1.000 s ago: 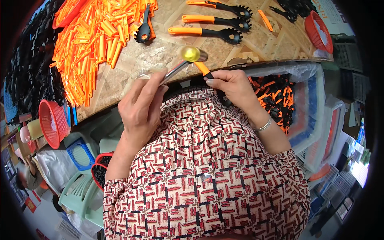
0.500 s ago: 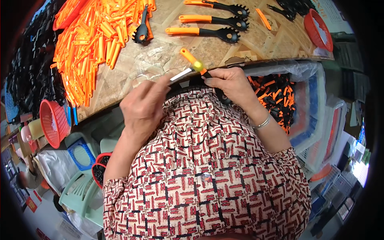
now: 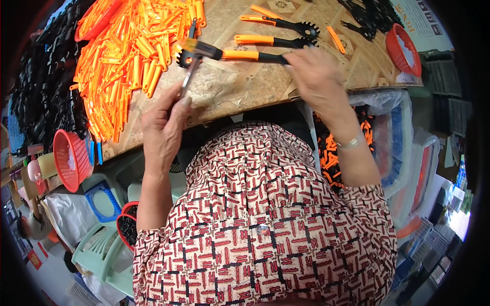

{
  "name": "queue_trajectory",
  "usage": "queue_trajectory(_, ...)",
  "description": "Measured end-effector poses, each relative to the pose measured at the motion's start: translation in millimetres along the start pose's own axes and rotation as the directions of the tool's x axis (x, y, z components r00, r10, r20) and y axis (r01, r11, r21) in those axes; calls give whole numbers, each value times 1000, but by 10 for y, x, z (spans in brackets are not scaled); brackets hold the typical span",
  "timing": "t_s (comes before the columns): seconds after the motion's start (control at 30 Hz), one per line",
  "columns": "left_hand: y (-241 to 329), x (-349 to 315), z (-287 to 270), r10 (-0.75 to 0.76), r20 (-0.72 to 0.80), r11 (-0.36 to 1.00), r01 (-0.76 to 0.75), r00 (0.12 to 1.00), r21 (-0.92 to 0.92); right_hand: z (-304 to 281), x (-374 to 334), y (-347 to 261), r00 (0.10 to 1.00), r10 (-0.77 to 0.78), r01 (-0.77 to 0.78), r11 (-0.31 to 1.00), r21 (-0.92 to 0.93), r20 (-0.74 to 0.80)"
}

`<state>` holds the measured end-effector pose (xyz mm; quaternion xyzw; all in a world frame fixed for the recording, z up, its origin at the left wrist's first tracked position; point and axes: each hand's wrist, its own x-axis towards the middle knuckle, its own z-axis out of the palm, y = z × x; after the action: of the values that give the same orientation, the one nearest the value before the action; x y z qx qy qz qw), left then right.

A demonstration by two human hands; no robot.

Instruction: The person assembles orange plastic handles with black plastic heads on a wooden workbench. They insert the handle into the head and use a small hammer to secure the connection. The person handles the parts one at a time, repeatedly picking up components and striking them together.

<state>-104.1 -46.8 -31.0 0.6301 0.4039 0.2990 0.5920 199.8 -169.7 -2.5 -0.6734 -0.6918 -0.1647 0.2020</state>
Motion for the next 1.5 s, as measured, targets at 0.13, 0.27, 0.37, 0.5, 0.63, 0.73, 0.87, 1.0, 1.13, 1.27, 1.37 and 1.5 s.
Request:
queue_trajectory(0.13, 34, -42, 93, 96, 80, 989, -104, 992, 109, 201, 161, -110, 995, -98, 99, 968, -230, 15)
queue_trajectory(0.27, -12, -90, 172, 155, 76, 967, -167, 985, 192, -36, -72, -262, 977, 113, -128, 989, 75, 179)
queue_trajectory(0.37, 7, -105, 209, 310, 157, 875, -345, 938, 340, -199, -366, -418, 795, 384, -568, 742, 356, 469)
queue_trajectory(0.5, 106, -89, 292, 488, 321, 637, -583, 812, 505, 78, -807, -429, 587, 418, -806, 219, 550, 693)
queue_trajectory(0.63, 190, -83, 335, 476, 340, 574, -580, 811, 579, 101, -735, -470, 554, 421, -827, 173, 535, 719)
queue_trajectory(0.73, 305, -122, 377, 654, 191, 585, -650, 732, 486, 111, -672, -424, 557, 392, -827, 185, 531, 732)
queue_trajectory(0.87, 121, -58, 345, 428, 299, 596, -515, 853, 616, 111, -661, -414, 561, 352, -818, 98, 566, 749)
queue_trajectory(1.0, 247, -86, 377, 743, 86, 548, -676, 664, 493, 129, -660, -380, 530, 347, -829, 20, 559, 774)
queue_trajectory(1.13, 108, -125, 356, 472, 443, 444, -640, 762, 628, 75, -632, -386, 521, 348, -830, -7, 558, 779)
queue_trajectory(1.27, 168, -105, 373, 660, 341, 486, -727, 669, 486, 50, -655, -337, 541, 380, -822, 50, 568, 750)
queue_trajectory(1.37, 142, -72, 374, 479, 474, 457, -671, 739, 584, 24, -663, -303, 554, 387, -818, 89, 568, 737)
queue_trajectory(1.5, 196, -46, 265, 485, 220, 770, -533, 846, 351, -196, -743, -66, 630, 279, -766, 376, 521, 724)
